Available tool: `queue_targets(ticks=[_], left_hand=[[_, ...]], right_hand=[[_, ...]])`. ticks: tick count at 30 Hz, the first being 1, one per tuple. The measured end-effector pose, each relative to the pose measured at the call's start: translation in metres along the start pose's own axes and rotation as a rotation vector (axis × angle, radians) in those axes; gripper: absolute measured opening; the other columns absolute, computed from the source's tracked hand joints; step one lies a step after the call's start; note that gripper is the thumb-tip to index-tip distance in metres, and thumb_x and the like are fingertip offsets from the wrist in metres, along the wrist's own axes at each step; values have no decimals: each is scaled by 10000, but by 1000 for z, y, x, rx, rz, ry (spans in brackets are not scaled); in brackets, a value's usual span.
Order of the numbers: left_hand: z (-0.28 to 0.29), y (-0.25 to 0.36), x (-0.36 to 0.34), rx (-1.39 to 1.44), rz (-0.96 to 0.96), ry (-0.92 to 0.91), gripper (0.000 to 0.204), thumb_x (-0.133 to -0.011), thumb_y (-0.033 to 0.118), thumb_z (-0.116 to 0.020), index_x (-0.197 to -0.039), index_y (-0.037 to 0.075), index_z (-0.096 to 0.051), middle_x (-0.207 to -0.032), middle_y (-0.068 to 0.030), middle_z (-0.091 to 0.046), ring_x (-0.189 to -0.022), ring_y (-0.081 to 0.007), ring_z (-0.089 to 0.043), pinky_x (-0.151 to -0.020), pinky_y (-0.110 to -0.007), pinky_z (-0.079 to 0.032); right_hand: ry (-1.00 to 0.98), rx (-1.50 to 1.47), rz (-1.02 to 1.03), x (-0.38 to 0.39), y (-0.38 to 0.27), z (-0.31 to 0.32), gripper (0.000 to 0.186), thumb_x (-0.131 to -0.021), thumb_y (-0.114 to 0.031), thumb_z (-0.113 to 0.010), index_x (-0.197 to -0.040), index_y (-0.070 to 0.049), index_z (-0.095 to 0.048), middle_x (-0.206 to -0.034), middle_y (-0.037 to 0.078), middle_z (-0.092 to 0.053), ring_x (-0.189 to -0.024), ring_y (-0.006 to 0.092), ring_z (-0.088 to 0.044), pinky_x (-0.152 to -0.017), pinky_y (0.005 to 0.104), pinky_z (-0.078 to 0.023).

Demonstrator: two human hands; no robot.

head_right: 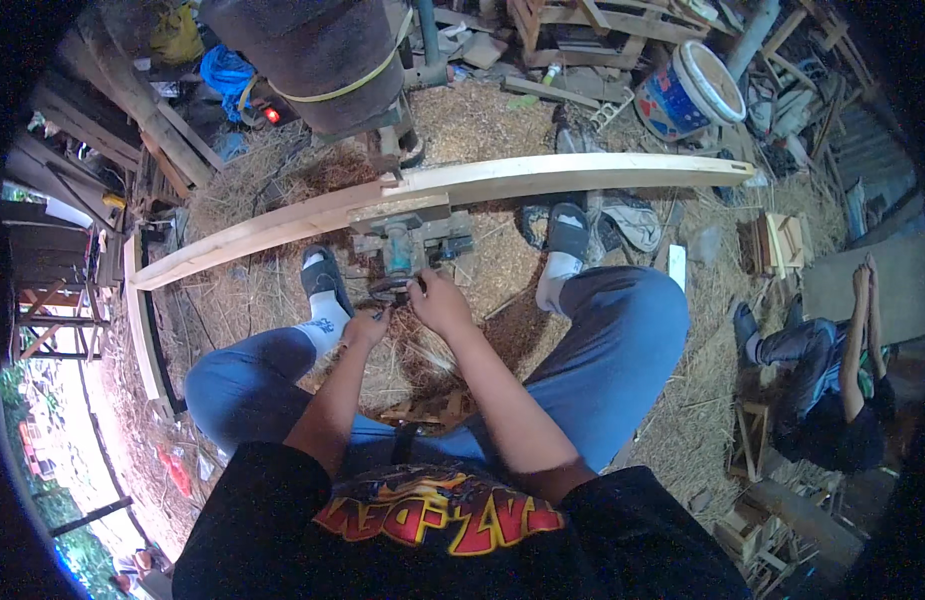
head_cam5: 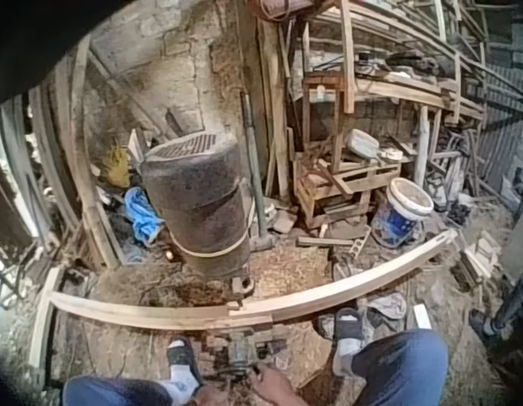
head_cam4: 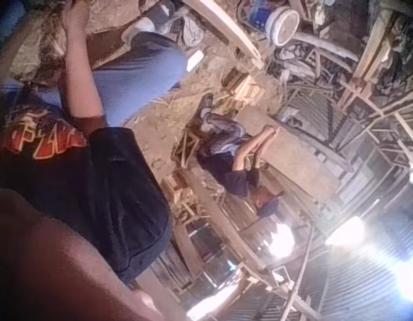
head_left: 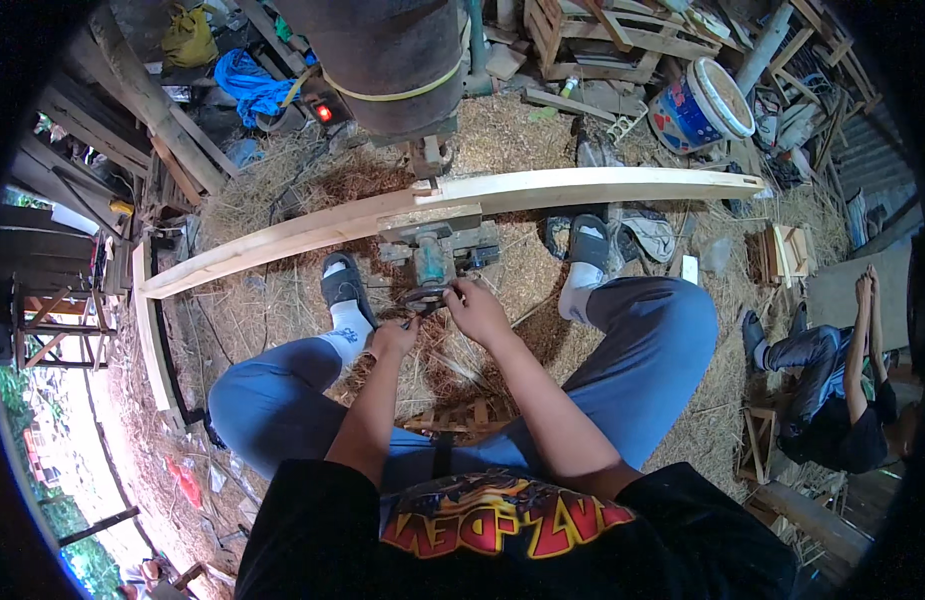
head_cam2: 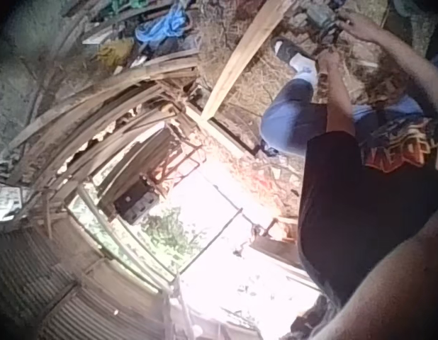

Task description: The person is using a mortising machine to cut a rectangular hole into a piece of wood, pulling the lever to plunge the chisel and bit into the timber.

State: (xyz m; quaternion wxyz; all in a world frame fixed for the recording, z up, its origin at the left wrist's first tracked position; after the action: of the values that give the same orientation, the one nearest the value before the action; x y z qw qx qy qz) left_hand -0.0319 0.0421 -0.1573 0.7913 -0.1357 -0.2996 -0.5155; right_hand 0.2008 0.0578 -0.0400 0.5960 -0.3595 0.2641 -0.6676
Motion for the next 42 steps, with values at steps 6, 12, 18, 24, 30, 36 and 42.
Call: queue_targets(ticks=[6, 12, 18, 24, 30, 36, 42], left_hand=[[9, 6, 23, 48, 29, 156, 574, -857, 672, -630, -1171, 211, -767, -1190, -119, -745, -1131, -317, -697, -932, -460, -551], [29, 32, 46, -34, -79, 226, 480, -868, 597, -656, -952, 146, -798, -988, -145, -769, -958, -353, -736, -865, -488, -555], [37, 54, 63, -17, -182, 269, 461, -900, 538, -633, -885, 104, -787, -920, -175, -757, -894, -357, -745, -817, -491, -553], [-17, 12, 18, 962, 77, -368, 494, -978, 541, -487, -851, 101, -670, -657, -50, -612, -641, -274, -613, -847, -511, -542], [-28, 41, 39, 1516, 320, -804, 294, -1029, 384, -530, -902, 118, -533, -581, 47, -434, -543, -162, -407, -924, -500, -508], [-42, 34, 25, 1536, 400, -711, 281, -1049, 358, -529, -927, 105, -528, -549, 47, -389, -493, -136, -360, -700, -402, -471], [-46, 46, 24, 1518, 332, -576, 261, -1052, 355, -521, -938, 120, -529, -570, 49, -390, -490, -122, -355, -546, -336, -386]], right_hand=[[-107, -46, -88, -3, -6, 3, 389, -969, -316, -588, -1234, -44, -668, -1213, 320, -620, -1092, 488, -636, -966, 520, -523], [-90, -52, -95, -6, 1, 5, 411, -963, -326, -593, -1247, -38, -668, -1216, 302, -638, -1098, 472, -641, -969, 513, -524], [-50, -40, -112, -7, 7, 13, 422, -959, -341, -606, -1253, -46, -674, -1180, 277, -665, -1092, 462, -649, -972, 482, -517], [32, -83, -148, -10, 7, 30, 423, -947, -339, -607, -1213, -20, -687, -1158, 269, -690, -1084, 437, -662, -959, 479, -522], [79, -69, -170, -9, 15, 36, 399, -951, -332, -600, -1160, -7, -703, -1124, 266, -705, -1065, 426, -676, -934, 474, -532], [104, -104, -178, -10, 6, 44, 393, -951, -320, -606, -1158, 1, -701, -1090, 256, -718, -1037, 423, -692, -929, 466, -536], [234, -182, -97, -23, 7, 76, 365, -950, -291, -581, -1157, -14, -698, -1124, 271, -692, -1048, 442, -667, -939, 489, -524]])
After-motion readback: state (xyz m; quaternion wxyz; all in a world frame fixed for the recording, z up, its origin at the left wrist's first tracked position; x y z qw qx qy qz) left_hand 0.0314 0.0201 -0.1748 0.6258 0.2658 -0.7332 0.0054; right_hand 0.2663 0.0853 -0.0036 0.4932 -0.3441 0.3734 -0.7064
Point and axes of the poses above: each hand's wrist, its own x-axis away from the middle knuckle, its own z-axis out of the back of the hand, y = z × x, the point moved 6 cm from there along -x, towards the middle knuckle
